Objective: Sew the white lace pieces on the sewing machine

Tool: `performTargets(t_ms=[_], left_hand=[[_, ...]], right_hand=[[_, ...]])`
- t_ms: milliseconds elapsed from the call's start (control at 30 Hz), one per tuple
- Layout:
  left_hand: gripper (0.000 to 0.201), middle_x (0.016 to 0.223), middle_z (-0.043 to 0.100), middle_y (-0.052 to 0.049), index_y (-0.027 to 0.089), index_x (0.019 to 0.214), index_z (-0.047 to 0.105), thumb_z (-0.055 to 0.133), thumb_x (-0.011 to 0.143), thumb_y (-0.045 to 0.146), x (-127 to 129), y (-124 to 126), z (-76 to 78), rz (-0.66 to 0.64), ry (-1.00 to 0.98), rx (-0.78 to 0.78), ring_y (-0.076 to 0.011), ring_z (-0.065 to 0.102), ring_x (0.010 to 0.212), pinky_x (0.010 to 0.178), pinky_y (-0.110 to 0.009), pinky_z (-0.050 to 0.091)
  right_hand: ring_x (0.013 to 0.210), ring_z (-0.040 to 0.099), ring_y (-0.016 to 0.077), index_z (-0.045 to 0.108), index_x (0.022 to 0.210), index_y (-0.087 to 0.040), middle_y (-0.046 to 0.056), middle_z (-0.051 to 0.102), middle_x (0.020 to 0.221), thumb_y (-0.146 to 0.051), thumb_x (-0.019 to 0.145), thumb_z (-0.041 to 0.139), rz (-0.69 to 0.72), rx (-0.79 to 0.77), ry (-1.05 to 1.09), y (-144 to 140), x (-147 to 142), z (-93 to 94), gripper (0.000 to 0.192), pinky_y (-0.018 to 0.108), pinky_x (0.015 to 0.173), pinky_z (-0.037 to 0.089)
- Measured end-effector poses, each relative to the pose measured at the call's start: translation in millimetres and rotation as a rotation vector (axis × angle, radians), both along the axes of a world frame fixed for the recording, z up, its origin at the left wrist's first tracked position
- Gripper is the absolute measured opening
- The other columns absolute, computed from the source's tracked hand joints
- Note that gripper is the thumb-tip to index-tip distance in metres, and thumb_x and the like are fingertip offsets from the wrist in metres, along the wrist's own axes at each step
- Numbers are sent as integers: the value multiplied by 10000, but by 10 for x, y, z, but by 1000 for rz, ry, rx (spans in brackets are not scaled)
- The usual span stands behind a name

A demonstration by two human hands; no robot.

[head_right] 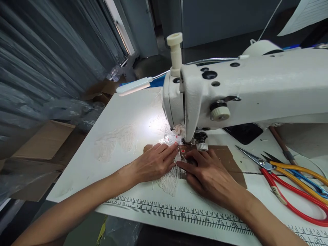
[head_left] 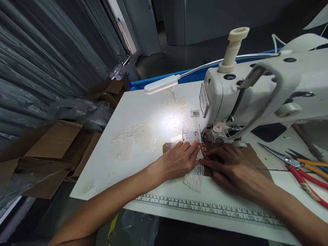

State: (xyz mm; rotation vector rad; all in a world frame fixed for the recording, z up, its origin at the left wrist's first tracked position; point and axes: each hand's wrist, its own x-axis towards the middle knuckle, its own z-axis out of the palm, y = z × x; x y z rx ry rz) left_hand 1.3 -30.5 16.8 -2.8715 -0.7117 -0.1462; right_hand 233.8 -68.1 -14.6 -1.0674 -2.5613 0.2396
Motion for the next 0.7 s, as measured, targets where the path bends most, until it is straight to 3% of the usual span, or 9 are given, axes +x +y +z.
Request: performTargets(t_ms=[267, 700], left_hand=[[415, 1369, 498, -185, 76, 1261, 527, 323, 1013, 339, 95, 135, 4, 86, -15, -50, -271, 532, 1060, 902, -417, 390], [386, 1397, 518, -145, 105, 1272, 534, 392, 979, 313, 45, 216, -120, 87, -198, -165, -277, 520, 1139, 1007, -499, 330]], right_hand=[[1036, 516, 303, 521, 1339, -296, 122, 520, 1176, -200, 897, 494, -70, 111, -19, 36, -6, -59, 453, 522, 868, 452], [975, 526, 281, 531, 1322, -270, 113, 559, 1128, -181, 915, 459, -107, 159, -32, 71, -45, -18, 423, 451, 799, 468]])
